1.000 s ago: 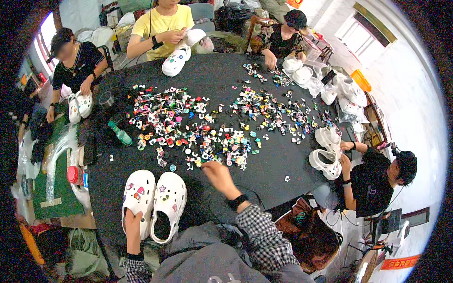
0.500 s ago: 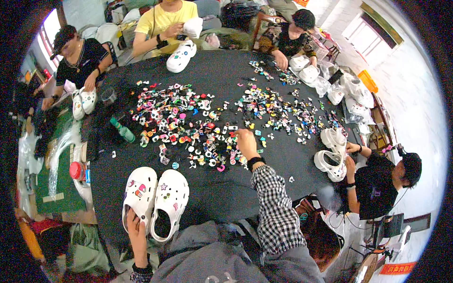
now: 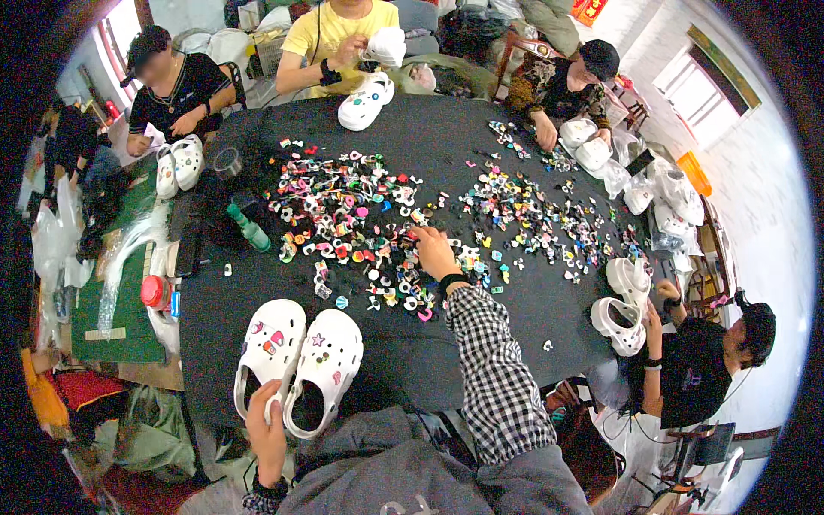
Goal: The recorder attaches small decorative charms to several pairs of white and black clogs.
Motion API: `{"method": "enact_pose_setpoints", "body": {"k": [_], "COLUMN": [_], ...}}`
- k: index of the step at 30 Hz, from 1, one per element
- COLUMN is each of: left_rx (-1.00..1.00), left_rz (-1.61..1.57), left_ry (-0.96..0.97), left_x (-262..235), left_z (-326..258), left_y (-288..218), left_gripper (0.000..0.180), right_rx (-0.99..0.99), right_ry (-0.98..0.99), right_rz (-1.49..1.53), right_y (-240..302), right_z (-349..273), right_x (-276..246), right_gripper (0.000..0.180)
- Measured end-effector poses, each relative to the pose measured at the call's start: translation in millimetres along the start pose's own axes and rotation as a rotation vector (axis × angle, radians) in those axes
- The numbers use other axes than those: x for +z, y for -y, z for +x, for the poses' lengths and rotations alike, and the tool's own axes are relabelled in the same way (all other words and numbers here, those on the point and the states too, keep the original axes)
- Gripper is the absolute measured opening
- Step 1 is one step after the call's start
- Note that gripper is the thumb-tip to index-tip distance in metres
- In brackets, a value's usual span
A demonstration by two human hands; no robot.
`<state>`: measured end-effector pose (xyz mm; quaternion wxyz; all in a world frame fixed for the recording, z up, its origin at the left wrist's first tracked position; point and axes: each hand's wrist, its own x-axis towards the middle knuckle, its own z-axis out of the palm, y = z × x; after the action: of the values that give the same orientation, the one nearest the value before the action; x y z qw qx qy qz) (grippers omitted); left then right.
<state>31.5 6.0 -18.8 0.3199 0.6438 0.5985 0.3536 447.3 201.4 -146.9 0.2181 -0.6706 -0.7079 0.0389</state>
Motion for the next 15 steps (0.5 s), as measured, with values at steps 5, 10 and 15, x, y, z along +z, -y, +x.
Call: {"method": "enact_pose_setpoints", "body": {"k": [5,10,15], "left_rx": [0.011,0.019,0.011], "left_rz": [-0.052,-0.04,-0.038], "left_ry": [0.119,0.195,0.249], "left_x": [9.3,14.1,12.9], "left_z": [-3.5,-10.0,-6.8], "left_y": [0.6,2.5,-0.6], "left_gripper": [0.027,0.026,0.026], "right_rx": [0.17,0.173,0.164], "right_ry": [0.113,0.033,-0.182], "right_rz": [-0.018,0.201,0.213], "right_y": [15.6,3.0,-13.9], "right_z": [1.5,-5.0,-16.2], "right_x": [2.1,-1.0,-1.4], "right_gripper": [0.032,0.018,0.023]}}
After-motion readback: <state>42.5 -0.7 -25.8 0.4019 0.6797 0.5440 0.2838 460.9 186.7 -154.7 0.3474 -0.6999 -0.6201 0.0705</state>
